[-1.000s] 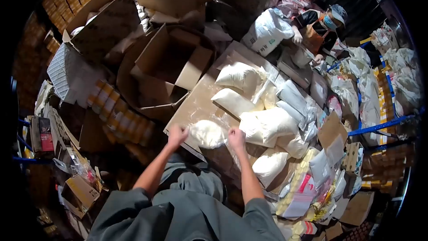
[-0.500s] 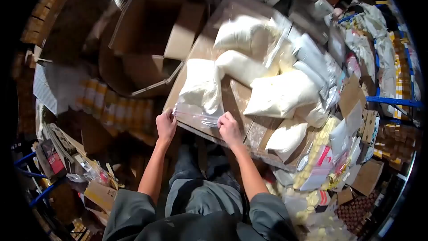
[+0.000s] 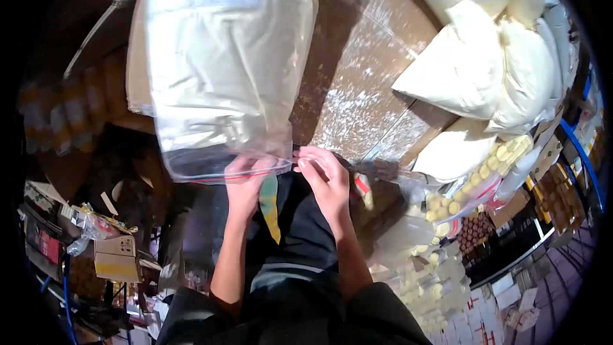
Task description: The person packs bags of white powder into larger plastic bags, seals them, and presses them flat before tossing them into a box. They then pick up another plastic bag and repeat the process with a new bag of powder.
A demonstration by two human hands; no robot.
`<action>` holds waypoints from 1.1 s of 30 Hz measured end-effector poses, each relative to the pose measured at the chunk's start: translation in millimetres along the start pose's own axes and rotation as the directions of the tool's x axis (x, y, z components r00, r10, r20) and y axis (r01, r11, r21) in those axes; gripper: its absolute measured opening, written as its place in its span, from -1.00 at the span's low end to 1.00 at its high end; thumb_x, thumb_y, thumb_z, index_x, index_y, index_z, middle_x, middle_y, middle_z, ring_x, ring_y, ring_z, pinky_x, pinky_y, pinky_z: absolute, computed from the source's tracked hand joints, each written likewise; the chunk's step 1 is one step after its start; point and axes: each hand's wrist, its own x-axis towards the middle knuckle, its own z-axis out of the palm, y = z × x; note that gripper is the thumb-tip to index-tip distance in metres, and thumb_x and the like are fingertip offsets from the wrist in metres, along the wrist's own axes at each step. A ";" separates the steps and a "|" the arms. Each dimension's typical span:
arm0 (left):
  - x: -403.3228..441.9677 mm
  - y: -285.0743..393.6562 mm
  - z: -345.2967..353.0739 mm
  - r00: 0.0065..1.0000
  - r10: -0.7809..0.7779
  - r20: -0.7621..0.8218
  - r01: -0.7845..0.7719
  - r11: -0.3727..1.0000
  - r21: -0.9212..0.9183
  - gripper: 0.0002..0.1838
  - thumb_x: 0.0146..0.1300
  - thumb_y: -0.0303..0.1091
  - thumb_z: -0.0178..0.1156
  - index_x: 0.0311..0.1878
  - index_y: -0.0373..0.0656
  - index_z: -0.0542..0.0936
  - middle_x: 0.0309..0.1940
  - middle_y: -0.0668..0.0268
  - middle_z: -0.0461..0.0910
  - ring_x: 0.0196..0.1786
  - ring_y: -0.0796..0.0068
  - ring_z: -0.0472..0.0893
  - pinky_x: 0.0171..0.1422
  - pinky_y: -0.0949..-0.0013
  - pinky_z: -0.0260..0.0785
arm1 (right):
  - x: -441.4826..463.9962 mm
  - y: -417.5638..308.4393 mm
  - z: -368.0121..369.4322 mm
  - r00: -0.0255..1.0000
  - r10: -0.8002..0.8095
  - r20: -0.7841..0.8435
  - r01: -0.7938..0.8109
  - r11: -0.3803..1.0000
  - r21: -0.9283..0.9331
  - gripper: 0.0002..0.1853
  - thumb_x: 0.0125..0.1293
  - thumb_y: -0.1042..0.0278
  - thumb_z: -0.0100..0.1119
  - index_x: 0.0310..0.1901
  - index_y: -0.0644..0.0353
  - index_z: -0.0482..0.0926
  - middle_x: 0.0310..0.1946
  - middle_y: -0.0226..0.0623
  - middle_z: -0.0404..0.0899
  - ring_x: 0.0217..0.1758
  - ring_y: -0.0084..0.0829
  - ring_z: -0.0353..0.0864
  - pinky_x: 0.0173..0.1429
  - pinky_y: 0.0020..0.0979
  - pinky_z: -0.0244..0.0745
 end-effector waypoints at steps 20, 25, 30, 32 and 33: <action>-8.2 13.8 23.1 0.979 -0.128 -0.156 0.116 0.989 -0.088 -0.89 0.17 -0.57 0.36 -0.23 -0.38 0.69 -0.30 0.20 0.68 -0.26 0.54 0.62 -0.15 0.49 0.46 | 7.9 8.7 3.1 0.984 0.146 0.103 -0.166 0.959 0.228 -0.84 0.35 0.49 0.23 -0.17 0.45 0.58 -0.27 -0.18 0.68 -0.26 -0.46 0.70 -0.12 -0.45 0.63; -11.2 9.9 17.5 0.963 -0.235 -0.129 0.225 0.971 -0.084 -0.84 0.17 -0.52 0.38 -0.20 -0.35 0.69 -0.27 0.21 0.69 -0.24 0.55 0.61 -0.10 0.48 0.44 | 2.0 11.2 10.8 0.999 0.044 0.023 -0.046 0.993 0.104 -0.89 0.35 0.57 0.19 -0.18 0.47 0.58 -0.33 -0.21 0.67 -0.31 -0.49 0.68 -0.18 -0.48 0.61; -5.7 6.4 12.6 0.931 -0.363 0.022 0.363 0.922 -0.139 -0.79 0.20 -0.42 0.38 -0.15 -0.33 0.69 -0.24 0.24 0.71 -0.20 0.54 0.62 -0.04 0.44 0.45 | 2.0 8.7 16.8 0.999 -0.012 -0.036 0.016 0.995 0.094 -0.90 0.35 0.59 0.18 -0.19 0.47 0.59 -0.35 -0.18 0.66 -0.38 -0.50 0.67 -0.25 -0.48 0.62; -4.7 7.2 11.2 0.916 -0.399 0.049 0.400 0.891 -0.216 -0.79 0.21 -0.42 0.37 -0.14 -0.34 0.68 -0.22 0.22 0.71 -0.16 0.49 0.64 0.02 0.39 0.46 | 1.0 13.2 17.4 0.998 -0.028 -0.049 0.031 0.998 0.058 -0.90 0.36 0.58 0.18 -0.20 0.47 0.59 -0.37 -0.20 0.66 -0.40 -0.52 0.66 -0.29 -0.52 0.59; -4.9 4.7 12.9 0.922 -0.385 0.045 0.380 0.876 -0.295 -0.79 0.21 -0.43 0.36 -0.14 -0.35 0.67 -0.22 0.21 0.70 -0.16 0.49 0.64 0.03 0.39 0.46 | 0.3 13.8 17.8 0.998 -0.030 -0.047 0.032 0.999 0.035 -0.90 0.36 0.57 0.18 -0.19 0.47 0.59 -0.38 -0.20 0.66 -0.41 -0.53 0.66 -0.30 -0.53 0.57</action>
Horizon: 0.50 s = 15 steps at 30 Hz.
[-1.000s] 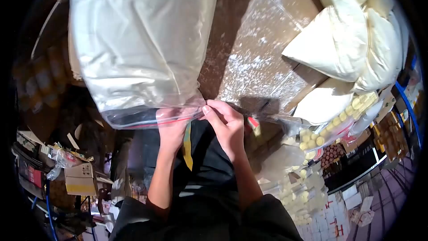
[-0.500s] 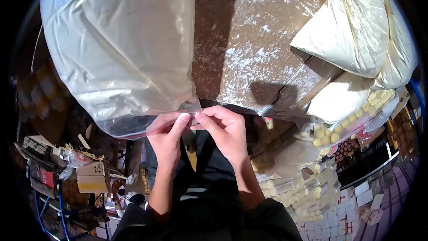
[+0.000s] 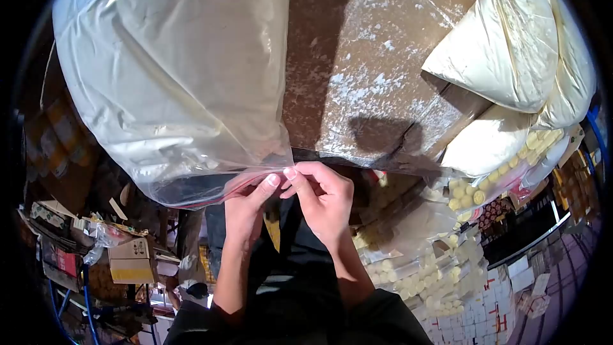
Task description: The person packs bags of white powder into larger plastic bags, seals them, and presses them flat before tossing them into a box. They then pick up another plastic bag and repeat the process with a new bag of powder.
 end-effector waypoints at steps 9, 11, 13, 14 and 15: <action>0.8 -13.8 18.1 0.989 0.118 -0.094 -0.123 0.991 -0.051 -0.91 0.24 -0.59 0.29 -0.20 -0.38 0.66 -0.26 0.22 0.69 -0.21 0.54 0.61 -0.04 0.47 0.46 | 1.6 -6.9 -4.4 0.996 -0.019 0.082 0.034 0.982 -0.185 -0.90 0.38 0.56 0.15 -0.18 0.44 0.57 -0.43 -0.26 0.60 -0.44 -0.57 0.63 -0.35 -0.56 0.50; 0.7 -18.7 19.5 0.981 0.149 -0.124 -0.160 0.984 -0.080 -0.94 0.25 -0.60 0.28 -0.23 -0.38 0.66 -0.28 0.23 0.69 -0.26 0.56 0.61 -0.10 0.49 0.47 | 4.5 -7.0 -3.6 0.996 -0.013 0.088 0.027 0.986 -0.164 -0.90 0.38 0.56 0.14 -0.18 0.44 0.56 -0.45 -0.27 0.57 -0.46 -0.58 0.60 -0.35 -0.56 0.49; -1.8 -16.6 23.1 0.975 0.156 -0.157 -0.169 0.982 -0.078 -0.96 0.25 -0.60 0.27 -0.25 -0.38 0.66 -0.29 0.24 0.69 -0.28 0.57 0.61 -0.13 0.49 0.47 | 3.1 -4.1 -0.8 0.997 -0.035 0.070 0.047 0.983 -0.176 -0.91 0.38 0.56 0.13 -0.19 0.43 0.54 -0.46 -0.29 0.53 -0.47 -0.60 0.56 -0.36 -0.56 0.47; -0.3 -21.0 23.4 0.962 0.209 -0.173 -0.220 0.974 -0.044 -0.97 0.26 -0.60 0.27 -0.26 -0.37 0.65 -0.31 0.24 0.69 -0.30 0.58 0.60 -0.16 0.50 0.47 | 2.1 -3.7 -0.4 0.997 -0.045 0.065 0.058 0.976 -0.212 -0.94 0.38 0.57 0.13 -0.20 0.40 0.52 -0.45 -0.30 0.51 -0.49 -0.60 0.51 -0.36 -0.55 0.44; -0.1 -22.0 24.9 0.961 0.214 -0.177 -0.225 0.973 -0.045 -0.97 0.26 -0.60 0.27 -0.26 -0.37 0.65 -0.31 0.25 0.69 -0.30 0.59 0.60 -0.16 0.51 0.47 | 1.2 -2.5 0.1 0.997 -0.062 0.049 0.071 0.969 -0.237 -0.94 0.38 0.57 0.13 -0.20 0.39 0.52 -0.45 -0.30 0.51 -0.48 -0.59 0.50 -0.36 -0.55 0.43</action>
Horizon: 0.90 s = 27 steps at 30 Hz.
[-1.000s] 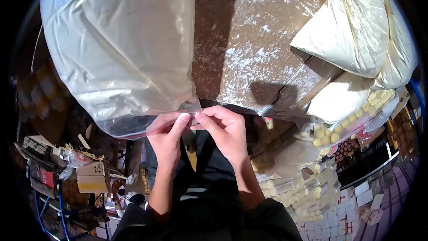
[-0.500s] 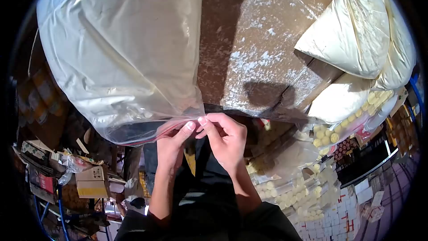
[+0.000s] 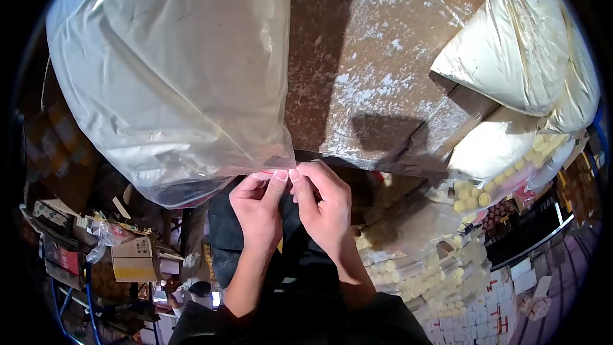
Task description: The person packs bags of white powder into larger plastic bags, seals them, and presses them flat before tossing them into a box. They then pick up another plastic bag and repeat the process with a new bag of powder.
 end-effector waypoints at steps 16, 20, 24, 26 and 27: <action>4.9 -0.7 1.5 1.000 0.023 0.001 -0.023 0.993 -0.118 -0.83 0.25 -0.52 0.30 -0.12 -0.37 0.62 -0.22 0.23 0.67 -0.23 0.50 0.60 -0.06 0.43 0.43 | 1.9 3.4 2.9 0.993 0.108 -0.039 -0.094 0.959 0.269 -0.89 0.37 0.49 0.22 -0.18 0.34 0.54 -0.43 -0.43 0.57 -0.42 -0.71 0.49 -0.32 -0.62 0.39; 9.0 -0.3 -6.2 0.996 -0.025 0.084 0.040 0.984 -0.172 -0.84 0.24 -0.52 0.30 -0.13 -0.35 0.61 -0.24 0.24 0.67 -0.22 0.48 0.60 -0.04 0.40 0.43 | 5.7 7.4 3.5 0.989 0.150 0.020 -0.145 0.899 0.413 -0.89 0.33 0.51 0.26 -0.19 0.36 0.59 -0.41 -0.45 0.57 -0.41 -0.73 0.47 -0.32 -0.65 0.36; 11.0 2.6 -10.3 0.994 -0.014 0.110 0.041 0.967 -0.251 -0.86 0.22 -0.50 0.31 -0.18 -0.32 0.62 -0.27 0.24 0.66 -0.21 0.45 0.61 0.00 0.36 0.43 | 12.9 6.9 3.0 0.982 0.164 0.088 -0.186 0.884 0.428 -0.91 0.30 0.53 0.29 -0.25 0.39 0.65 -0.40 -0.40 0.60 -0.35 -0.71 0.52 -0.26 -0.64 0.42; 11.1 4.2 -13.7 0.994 -0.039 0.098 0.063 0.966 -0.249 -0.85 0.21 -0.50 0.31 -0.18 -0.32 0.62 -0.27 0.24 0.66 -0.20 0.45 0.61 0.02 0.36 0.43 | 12.5 6.8 6.1 0.985 0.146 0.093 -0.173 0.869 0.463 -0.92 0.29 0.53 0.29 -0.25 0.39 0.65 -0.39 -0.38 0.62 -0.33 -0.69 0.56 -0.22 -0.63 0.45; 12.7 1.2 -17.3 0.994 -0.057 0.096 0.078 0.968 -0.237 -0.85 0.21 -0.49 0.32 -0.18 -0.31 0.63 -0.25 0.24 0.67 -0.19 0.45 0.62 0.05 0.36 0.43 | 10.0 6.0 6.0 0.990 0.131 0.047 -0.139 0.913 0.383 -0.93 0.27 0.55 0.30 -0.30 0.38 0.64 -0.38 -0.36 0.63 -0.30 -0.66 0.59 -0.17 -0.61 0.48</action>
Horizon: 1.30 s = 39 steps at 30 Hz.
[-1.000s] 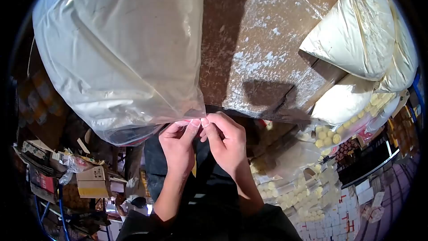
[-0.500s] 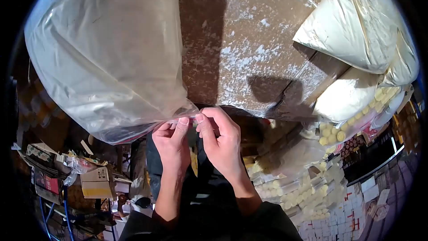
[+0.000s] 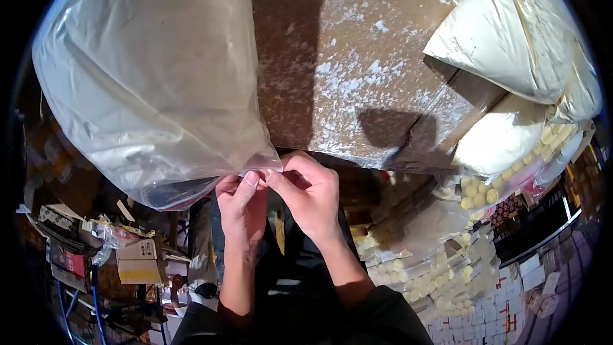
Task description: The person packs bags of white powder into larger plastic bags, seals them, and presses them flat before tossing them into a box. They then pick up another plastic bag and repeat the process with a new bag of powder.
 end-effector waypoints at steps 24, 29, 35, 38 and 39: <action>-7.3 7.3 14.1 0.983 0.126 -0.137 -0.125 0.992 0.016 -0.82 0.14 -0.62 0.38 -0.18 -0.41 0.65 -0.29 0.23 0.68 -0.26 0.55 0.62 -0.10 0.49 0.47 | -7.7 -9.7 -1.6 0.981 0.090 -0.170 -0.081 0.995 0.059 -0.88 0.20 0.50 0.39 -0.35 0.35 0.63 -0.52 -0.52 0.53 -0.47 -0.76 0.38 -0.37 -0.68 0.18; -7.4 17.0 -2.1 0.980 0.175 -0.096 -0.160 0.976 0.147 -0.82 0.13 -0.62 0.39 -0.19 -0.42 0.65 -0.34 0.25 0.67 -0.31 0.58 0.60 -0.16 0.50 0.46 | -6.0 -14.2 0.3 0.973 0.180 -0.146 -0.151 0.970 0.190 -0.83 0.23 0.51 0.34 -0.46 0.29 0.55 -0.59 -0.58 0.37 -0.54 -0.73 0.22 -0.45 -0.59 0.04; -5.3 26.4 -7.2 0.967 0.219 -0.129 -0.205 0.972 0.111 -0.88 0.12 -0.66 0.37 -0.27 -0.41 0.65 -0.37 0.22 0.68 -0.33 0.55 0.63 -0.14 0.52 0.49 | -3.0 -12.4 -8.9 0.975 0.190 -0.117 -0.170 0.972 0.164 -0.88 0.22 0.55 0.33 -0.41 0.30 0.57 -0.61 -0.57 0.37 -0.54 -0.72 0.26 -0.42 -0.60 0.12; -1.9 31.3 -11.6 0.960 0.238 -0.150 -0.234 0.971 0.047 -0.87 0.11 -0.66 0.38 -0.26 -0.43 0.65 -0.37 0.20 0.68 -0.32 0.54 0.63 -0.14 0.50 0.50 | -0.8 -11.8 -11.8 0.975 0.196 -0.106 -0.180 0.974 0.139 -0.90 0.24 0.54 0.31 -0.38 0.31 0.58 -0.60 -0.55 0.40 -0.53 -0.71 0.28 -0.42 -0.59 0.13; -1.1 33.2 -13.6 0.958 0.241 -0.152 -0.239 0.970 0.036 -0.87 0.11 -0.66 0.37 -0.26 -0.43 0.65 -0.37 0.19 0.68 -0.32 0.53 0.63 -0.14 0.49 0.51 | -0.9 -11.8 -11.8 0.974 0.199 -0.108 -0.184 0.974 0.135 -0.91 0.24 0.54 0.30 -0.38 0.31 0.58 -0.60 -0.55 0.40 -0.54 -0.71 0.28 -0.42 -0.59 0.13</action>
